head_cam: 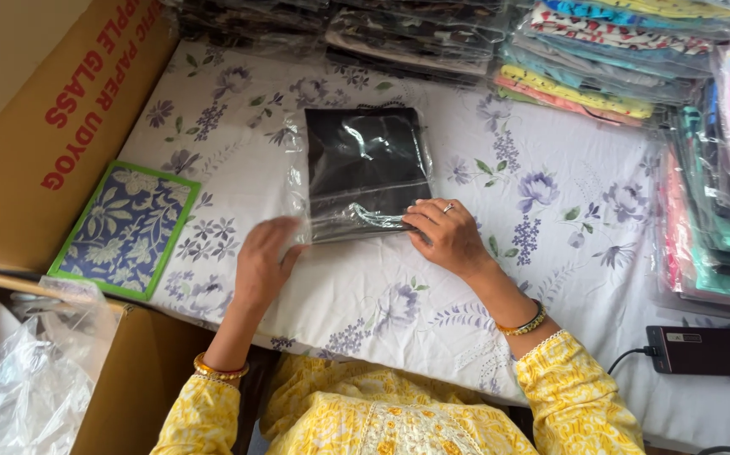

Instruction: Fold black pants and place them into a plastic bag.

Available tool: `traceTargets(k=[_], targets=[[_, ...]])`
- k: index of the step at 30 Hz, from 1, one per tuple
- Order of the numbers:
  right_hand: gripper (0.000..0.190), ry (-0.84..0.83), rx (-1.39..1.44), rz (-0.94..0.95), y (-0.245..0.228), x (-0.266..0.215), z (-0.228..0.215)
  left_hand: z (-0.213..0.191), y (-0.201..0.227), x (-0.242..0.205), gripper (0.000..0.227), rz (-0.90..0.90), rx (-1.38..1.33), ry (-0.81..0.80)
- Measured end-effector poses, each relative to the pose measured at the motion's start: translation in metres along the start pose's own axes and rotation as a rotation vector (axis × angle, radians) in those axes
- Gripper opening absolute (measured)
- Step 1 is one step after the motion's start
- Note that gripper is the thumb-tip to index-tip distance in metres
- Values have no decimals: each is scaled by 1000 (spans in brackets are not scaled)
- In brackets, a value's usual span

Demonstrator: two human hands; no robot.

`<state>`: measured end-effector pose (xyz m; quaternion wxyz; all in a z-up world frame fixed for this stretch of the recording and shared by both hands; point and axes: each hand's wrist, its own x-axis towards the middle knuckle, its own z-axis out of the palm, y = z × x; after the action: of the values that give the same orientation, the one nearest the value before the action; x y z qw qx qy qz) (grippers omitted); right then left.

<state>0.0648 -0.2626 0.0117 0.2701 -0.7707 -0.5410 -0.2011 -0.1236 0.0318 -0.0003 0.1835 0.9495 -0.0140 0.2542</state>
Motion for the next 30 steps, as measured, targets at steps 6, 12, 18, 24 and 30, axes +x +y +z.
traceTargets(k=[6,12,18,24,30], targets=[[25,6,-4,16,-3,2,-2,-7,21,7,74,-456,-265,80],[26,-15,-20,43,-5,4,-4,-2,13,2,68,-357,-383,210],[27,-4,-33,26,-5,5,-6,5,-5,-1,50,-573,-557,96],[27,-7,-32,30,-5,4,-5,9,0,5,57,-567,-437,29],[26,9,-32,39,-3,2,-2,19,29,5,64,6,376,5]])
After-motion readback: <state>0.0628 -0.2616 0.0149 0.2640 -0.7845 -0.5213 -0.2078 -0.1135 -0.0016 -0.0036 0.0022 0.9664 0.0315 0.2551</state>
